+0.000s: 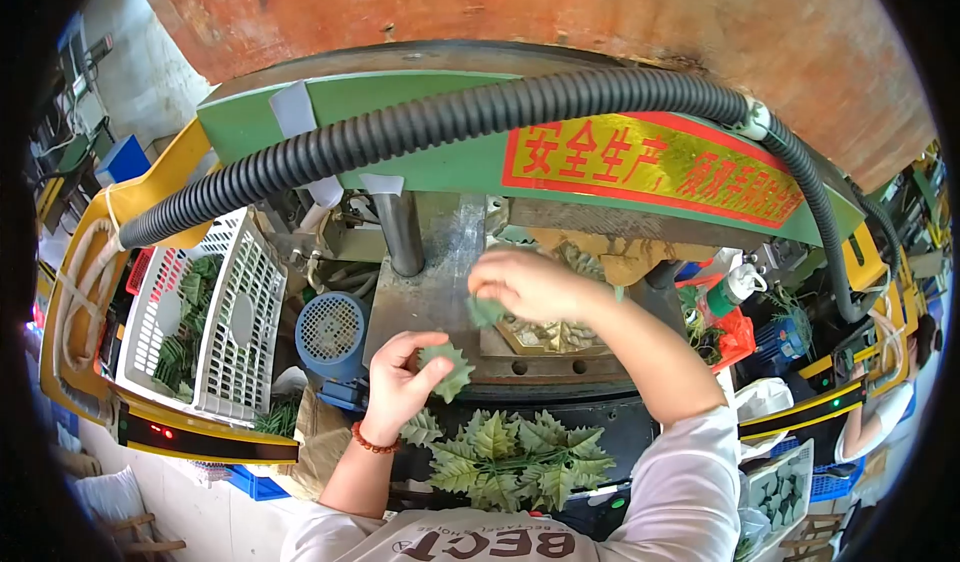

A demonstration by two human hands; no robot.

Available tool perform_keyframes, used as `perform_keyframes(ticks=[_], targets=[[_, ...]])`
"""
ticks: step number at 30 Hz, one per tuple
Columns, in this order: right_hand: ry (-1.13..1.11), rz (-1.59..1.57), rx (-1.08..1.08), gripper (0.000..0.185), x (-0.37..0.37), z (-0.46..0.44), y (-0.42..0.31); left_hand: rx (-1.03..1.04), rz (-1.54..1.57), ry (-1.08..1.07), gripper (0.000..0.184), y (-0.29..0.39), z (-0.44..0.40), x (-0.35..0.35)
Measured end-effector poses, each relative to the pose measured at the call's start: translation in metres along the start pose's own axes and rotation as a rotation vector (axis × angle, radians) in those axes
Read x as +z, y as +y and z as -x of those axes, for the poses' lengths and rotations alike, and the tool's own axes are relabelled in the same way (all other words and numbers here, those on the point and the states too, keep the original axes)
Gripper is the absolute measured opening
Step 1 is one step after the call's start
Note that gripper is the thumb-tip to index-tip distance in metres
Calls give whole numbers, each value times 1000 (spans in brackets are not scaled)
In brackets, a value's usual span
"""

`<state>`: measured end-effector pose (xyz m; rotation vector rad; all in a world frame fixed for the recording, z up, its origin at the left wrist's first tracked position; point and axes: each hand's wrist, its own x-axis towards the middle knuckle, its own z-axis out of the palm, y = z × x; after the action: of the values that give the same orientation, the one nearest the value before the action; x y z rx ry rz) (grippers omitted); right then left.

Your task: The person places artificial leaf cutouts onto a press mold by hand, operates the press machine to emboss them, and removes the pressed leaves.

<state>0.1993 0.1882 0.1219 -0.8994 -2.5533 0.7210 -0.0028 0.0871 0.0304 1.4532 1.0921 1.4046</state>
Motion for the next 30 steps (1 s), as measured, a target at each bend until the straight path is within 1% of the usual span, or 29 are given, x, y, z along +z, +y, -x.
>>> perform_keyframes(ticks=[2, 4, 6, 7, 9, 11, 12, 13, 14, 15, 19, 20, 24, 25, 29, 30], targets=[[-6, -36, -25, 4, 7, 16, -29, 19, 71, -65, 9, 9, -1, 5], [-29, -193, 29, 5, 18, 29, -43, 38, 141, -149, 9, 13, -1, 8], [99, -103, 55, 5, 17, 35, -45, 28, 151, -132, 9, 8, -2, 11], [98, -98, 60, 5, 15, 37, -42, 19, 158, -105, 10, 3, -2, 13], [311, -58, 267, 5, 6, 35, -23, 8, 167, -43, 11, -5, -4, 16], [241, 106, 305, 5, -9, 25, 9, 8, 172, -53, 11, -14, -1, 17], [248, 102, 305, 5, -5, 14, 37, 5, 174, -67, 12, -18, 2, 16], [85, 278, 248, 6, 5, 4, 71, 1, 176, -84, 13, -21, 6, 15], [-80, 453, 188, 8, 11, -1, 87, -2, 180, -99, 14, -22, 9, 13], [-73, 452, 188, 8, 11, 1, 86, 1, 175, -103, 14, -22, 11, 9], [114, 471, 18, 14, 10, 4, 83, 52, -8, -139, 14, -18, 15, -15], [109, 470, 18, 14, 9, 5, 82, 48, -6, -137, 14, -18, 14, -15], [-121, 616, 174, 16, 5, 21, 72, -12, 9, -131, 16, -12, 7, -12], [-117, 619, 175, 16, 3, 22, 69, -7, 9, -134, 16, -9, 5, -11], [-66, 916, 26, 11, 8, 22, 51, 68, -113, -174, 17, -2, 2, -12], [-67, 908, 27, 11, 10, 23, 44, 61, -117, -176, 17, 1, 2, -11]])
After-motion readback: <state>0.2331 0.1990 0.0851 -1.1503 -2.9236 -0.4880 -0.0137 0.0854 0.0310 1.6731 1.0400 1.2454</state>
